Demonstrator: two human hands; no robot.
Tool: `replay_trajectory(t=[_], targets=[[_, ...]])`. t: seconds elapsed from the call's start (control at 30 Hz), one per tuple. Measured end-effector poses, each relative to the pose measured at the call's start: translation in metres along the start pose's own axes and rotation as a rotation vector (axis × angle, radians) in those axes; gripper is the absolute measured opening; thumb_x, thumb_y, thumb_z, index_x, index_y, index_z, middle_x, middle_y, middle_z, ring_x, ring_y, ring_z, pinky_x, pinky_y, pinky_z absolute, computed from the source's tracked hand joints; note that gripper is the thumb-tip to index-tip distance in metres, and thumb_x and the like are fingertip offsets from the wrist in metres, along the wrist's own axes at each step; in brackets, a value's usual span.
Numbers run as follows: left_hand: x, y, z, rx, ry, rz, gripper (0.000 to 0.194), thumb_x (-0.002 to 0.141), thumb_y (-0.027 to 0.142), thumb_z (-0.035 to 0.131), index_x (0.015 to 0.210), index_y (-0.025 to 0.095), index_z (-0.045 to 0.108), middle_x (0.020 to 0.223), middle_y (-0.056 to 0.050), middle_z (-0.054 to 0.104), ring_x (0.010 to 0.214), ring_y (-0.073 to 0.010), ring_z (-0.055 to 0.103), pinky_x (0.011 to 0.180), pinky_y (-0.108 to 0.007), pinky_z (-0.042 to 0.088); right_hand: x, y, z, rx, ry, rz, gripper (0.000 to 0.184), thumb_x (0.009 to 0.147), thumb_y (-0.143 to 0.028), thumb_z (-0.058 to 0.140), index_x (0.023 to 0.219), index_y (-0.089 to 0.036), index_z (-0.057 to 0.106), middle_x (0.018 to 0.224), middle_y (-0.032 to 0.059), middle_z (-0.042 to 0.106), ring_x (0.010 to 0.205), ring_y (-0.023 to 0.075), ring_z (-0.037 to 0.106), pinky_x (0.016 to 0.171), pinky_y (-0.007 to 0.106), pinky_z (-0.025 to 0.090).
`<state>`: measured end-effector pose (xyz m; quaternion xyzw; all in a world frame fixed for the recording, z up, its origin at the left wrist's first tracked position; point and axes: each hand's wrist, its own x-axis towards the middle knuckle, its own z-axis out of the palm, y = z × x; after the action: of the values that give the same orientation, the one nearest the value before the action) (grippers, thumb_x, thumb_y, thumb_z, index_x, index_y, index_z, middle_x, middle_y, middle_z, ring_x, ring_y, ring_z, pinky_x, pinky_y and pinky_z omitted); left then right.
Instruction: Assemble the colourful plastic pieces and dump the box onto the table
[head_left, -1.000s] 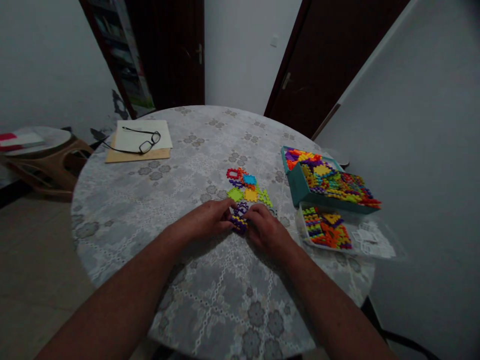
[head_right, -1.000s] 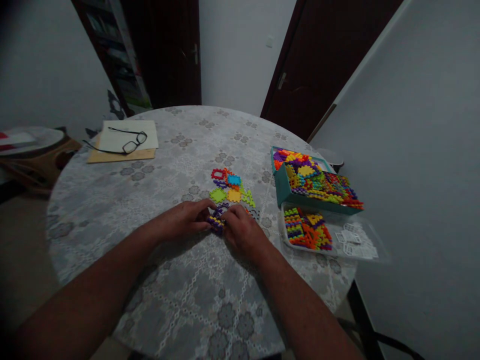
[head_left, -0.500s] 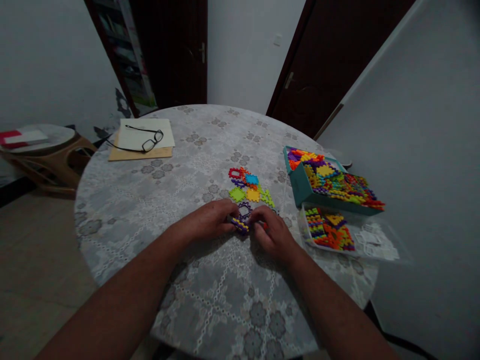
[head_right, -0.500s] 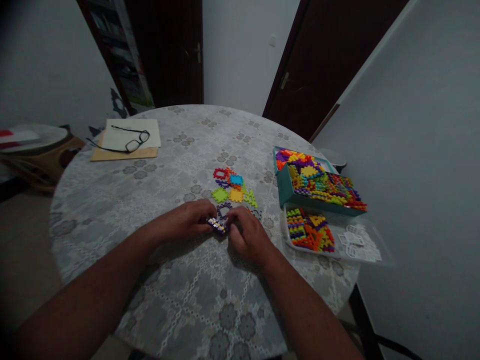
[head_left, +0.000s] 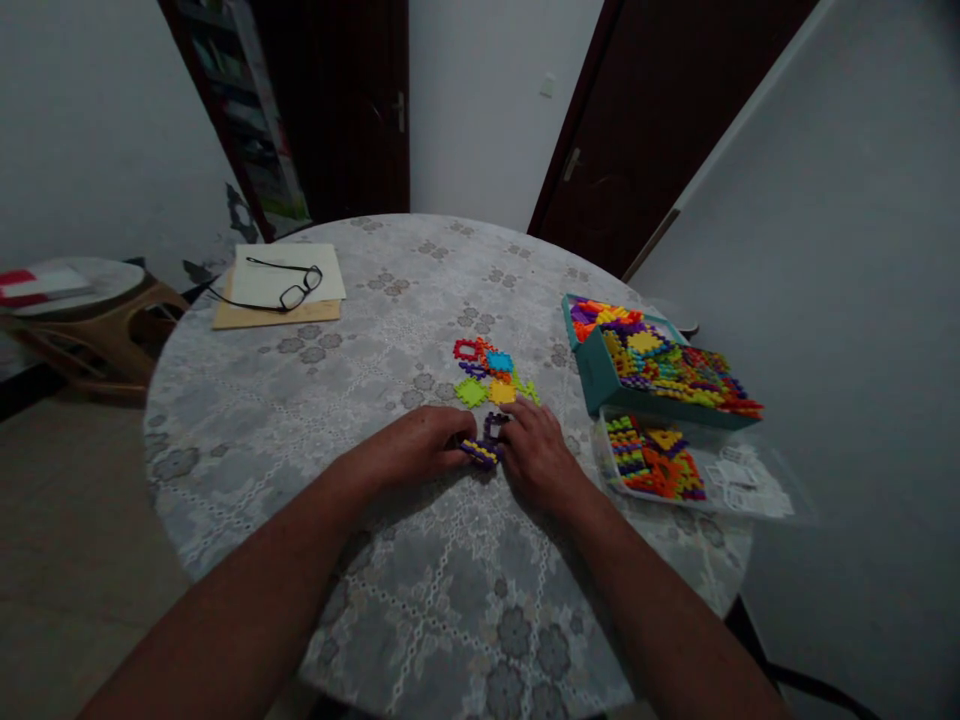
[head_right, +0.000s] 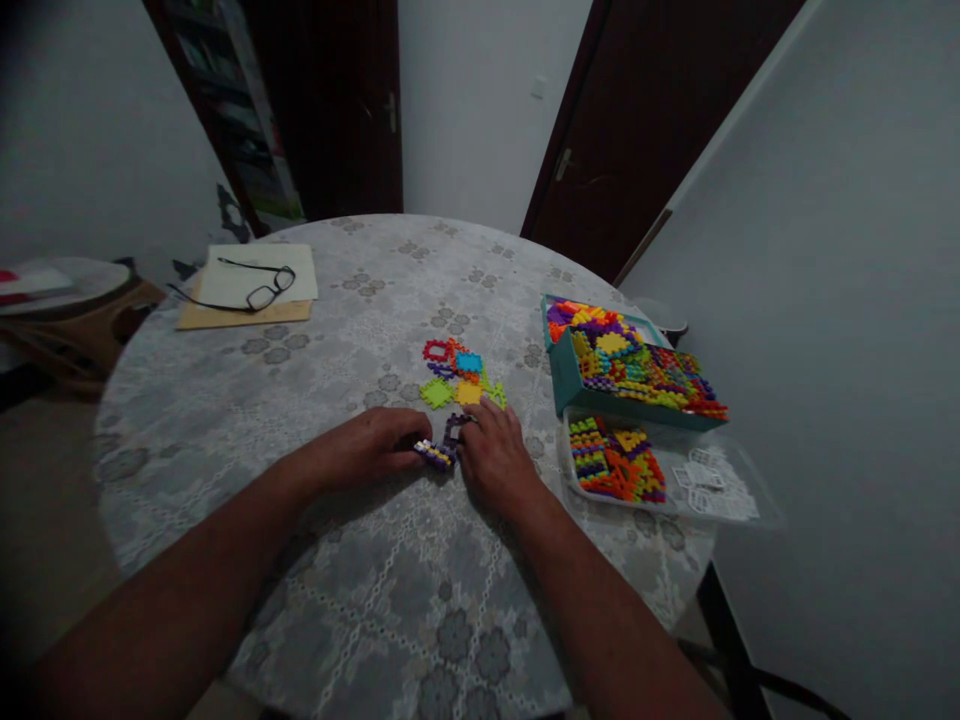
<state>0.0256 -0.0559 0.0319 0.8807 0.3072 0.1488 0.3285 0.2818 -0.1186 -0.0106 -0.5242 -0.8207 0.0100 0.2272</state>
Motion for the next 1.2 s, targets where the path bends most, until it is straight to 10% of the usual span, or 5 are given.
replay_trajectory(t=[0.27,0.5,1.2], targets=[[0.001,0.001,0.004,0.102,0.042,0.03,0.011,0.102,0.033,0.067,0.102,0.022,0.068,0.096,-0.004,0.071,0.085,-0.02,0.062,0.077,-0.032,0.043,0.004,-0.005,-0.019,0.329,0.137,-0.013,0.017,0.103,-0.015,0.05,0.114,-0.024,0.06,0.13,0.0153,0.071,0.123,0.0279,0.068,0.108,0.045,0.056],[0.001,0.001,0.008,0.106,0.031,-0.038,0.014,0.1,0.03,0.064,0.109,0.022,0.069,0.102,-0.007,0.072,0.091,-0.0224,0.065,0.084,-0.034,0.046,0.003,-0.015,-0.015,0.233,-0.035,-0.002,0.021,0.111,-0.027,0.047,0.104,-0.022,0.066,0.095,0.0077,0.071,0.089,0.0241,0.067,0.084,0.037,0.053],[0.009,-0.003,0.018,0.086,0.03,-0.069,0.017,0.101,0.031,0.063,0.108,0.022,0.076,0.105,-0.01,0.079,0.096,-0.025,0.069,0.089,-0.037,0.05,0.002,-0.021,-0.013,0.34,0.006,0.048,0.027,0.105,-0.026,0.067,0.131,-0.022,0.07,0.12,0.012,0.077,0.108,0.0267,0.072,0.098,0.042,0.058]])
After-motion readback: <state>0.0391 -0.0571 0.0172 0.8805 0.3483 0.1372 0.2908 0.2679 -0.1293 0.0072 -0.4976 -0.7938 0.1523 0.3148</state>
